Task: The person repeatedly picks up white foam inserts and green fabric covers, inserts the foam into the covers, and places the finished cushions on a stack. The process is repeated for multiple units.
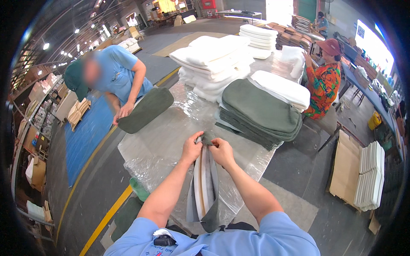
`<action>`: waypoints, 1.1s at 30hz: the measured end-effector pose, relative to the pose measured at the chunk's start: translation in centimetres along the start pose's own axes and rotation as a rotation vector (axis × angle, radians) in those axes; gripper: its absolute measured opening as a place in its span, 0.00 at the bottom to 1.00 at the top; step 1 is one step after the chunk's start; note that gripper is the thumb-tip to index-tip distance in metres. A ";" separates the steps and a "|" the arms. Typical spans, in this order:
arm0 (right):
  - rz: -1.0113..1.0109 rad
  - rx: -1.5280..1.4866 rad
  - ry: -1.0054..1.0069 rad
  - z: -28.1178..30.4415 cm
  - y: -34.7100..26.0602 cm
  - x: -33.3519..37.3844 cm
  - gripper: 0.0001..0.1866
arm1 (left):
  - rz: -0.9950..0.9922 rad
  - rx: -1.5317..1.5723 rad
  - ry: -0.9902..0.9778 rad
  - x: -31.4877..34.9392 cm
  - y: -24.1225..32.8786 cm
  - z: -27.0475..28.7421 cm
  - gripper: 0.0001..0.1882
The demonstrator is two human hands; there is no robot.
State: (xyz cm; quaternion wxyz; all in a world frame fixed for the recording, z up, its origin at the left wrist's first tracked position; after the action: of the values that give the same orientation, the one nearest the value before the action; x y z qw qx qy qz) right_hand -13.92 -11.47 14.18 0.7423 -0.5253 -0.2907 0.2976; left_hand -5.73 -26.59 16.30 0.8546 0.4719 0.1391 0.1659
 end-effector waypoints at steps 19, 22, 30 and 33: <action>0.045 0.435 -0.400 -0.8 -4.2 -4.1 0.25 | -0.141 0.170 -0.108 -2.6 -1.8 0.0 0.08; 0.104 0.577 -0.411 -0.4 -3.6 -4.3 0.24 | -0.006 0.617 -0.165 -3.4 -3.5 -2.9 0.10; 0.183 0.788 -0.571 -2.1 -4.9 -1.9 0.21 | -0.053 1.084 -0.136 -0.9 -5.6 -4.9 0.14; 0.304 0.764 -0.588 -2.3 -5.1 -1.0 0.19 | -0.131 1.025 -0.153 -0.1 -4.9 -5.0 0.09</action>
State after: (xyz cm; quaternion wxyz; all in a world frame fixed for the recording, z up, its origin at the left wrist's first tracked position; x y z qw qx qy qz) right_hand -12.19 -15.00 18.33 0.7164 -0.1466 -0.2780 0.6229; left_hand -7.04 -25.27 9.60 0.5303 0.8307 0.1690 -0.0121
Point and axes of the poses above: each hand's wrist, its own x-axis away from the middle knuckle, its own z-axis out of the back of the hand, y = z × x, the point moved 8 cm from there along -x, towards the middle knuckle, and after that the axes turned 14 degrees about -y, right-handed, at the moved point
